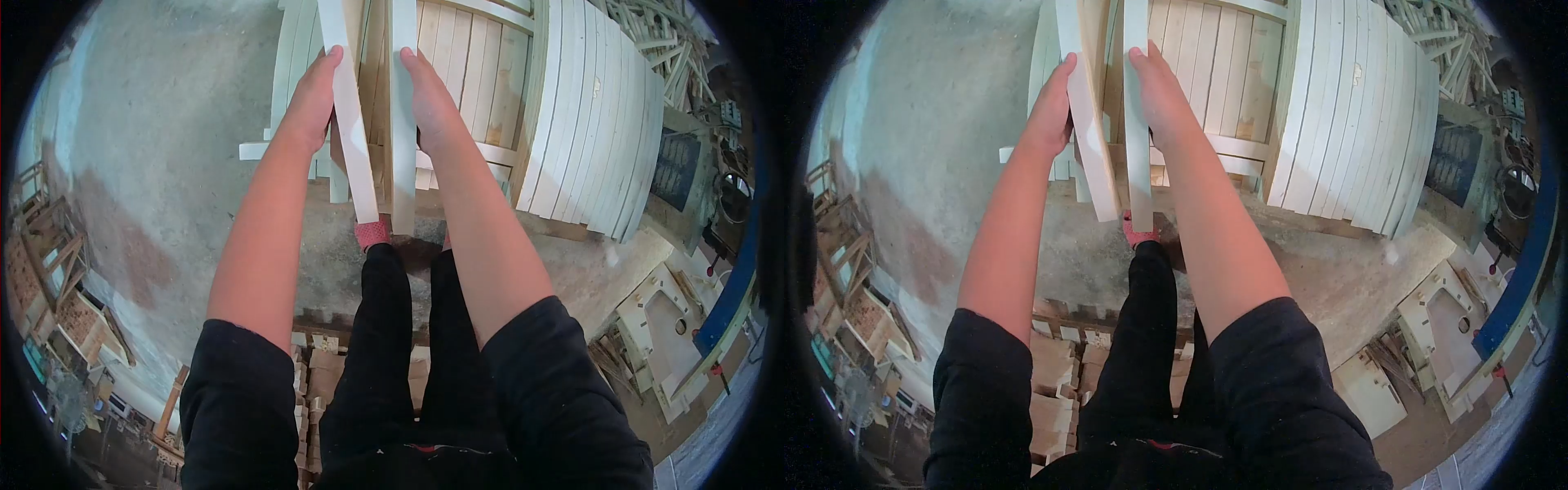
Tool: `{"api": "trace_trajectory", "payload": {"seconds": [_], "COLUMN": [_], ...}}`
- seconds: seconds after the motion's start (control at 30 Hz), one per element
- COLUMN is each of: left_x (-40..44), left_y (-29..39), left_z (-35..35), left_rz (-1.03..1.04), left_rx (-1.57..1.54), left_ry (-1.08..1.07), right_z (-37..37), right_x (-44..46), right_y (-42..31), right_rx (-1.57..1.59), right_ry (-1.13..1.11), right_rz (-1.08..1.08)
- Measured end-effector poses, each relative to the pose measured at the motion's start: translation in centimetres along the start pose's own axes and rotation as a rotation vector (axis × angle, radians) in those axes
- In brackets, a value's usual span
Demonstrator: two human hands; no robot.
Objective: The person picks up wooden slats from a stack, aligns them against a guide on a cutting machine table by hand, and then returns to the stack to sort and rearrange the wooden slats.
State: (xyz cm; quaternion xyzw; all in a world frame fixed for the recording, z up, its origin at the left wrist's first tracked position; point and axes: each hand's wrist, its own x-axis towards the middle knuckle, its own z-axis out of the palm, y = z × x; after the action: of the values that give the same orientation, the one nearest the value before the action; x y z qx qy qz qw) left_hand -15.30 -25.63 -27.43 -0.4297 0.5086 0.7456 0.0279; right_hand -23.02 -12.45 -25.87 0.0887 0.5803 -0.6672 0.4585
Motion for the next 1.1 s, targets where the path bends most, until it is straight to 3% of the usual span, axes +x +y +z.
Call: {"api": "trace_trajectory", "payload": {"seconds": [0.23,0.33,0.67,0.9,1.0,1.07,1.1], "left_x": [-0.4,-0.9,0.1,0.1,1.1,1.7,1.4], "left_y": [0.4,0.3,-0.9,-0.7,-0.2,0.6,1.5], "left_z": [1.0,1.9,1.4,1.1,-0.7,-2.3,-3.3], "left_rz": [-0.016,-0.031,0.044,-0.022,-0.071,0.231,0.386], "left_rx": [-0.076,-0.177,-0.175,-0.226,-0.085,0.177,0.259], "left_ry": [-0.073,-0.108,-0.139,-0.194,-0.363,-0.103,-0.09], "right_z": [0.2,2.4,2.8,2.5,0.4,-3.4,-5.8], "right_x": [1.0,1.1,0.8,0.5,1.5,0.1,-0.5], "right_y": [1.2,2.0,2.3,1.9,1.6,-1.0,-2.7], "right_rx": [0.13,0.009,0.044,0.038,0.055,-0.235,-0.318], "right_ry": [-0.196,-0.08,-0.017,-0.021,-0.037,0.053,0.153], "right_rz": [-0.007,-0.179,-0.12,-0.092,-0.089,-0.316,-0.357]}}
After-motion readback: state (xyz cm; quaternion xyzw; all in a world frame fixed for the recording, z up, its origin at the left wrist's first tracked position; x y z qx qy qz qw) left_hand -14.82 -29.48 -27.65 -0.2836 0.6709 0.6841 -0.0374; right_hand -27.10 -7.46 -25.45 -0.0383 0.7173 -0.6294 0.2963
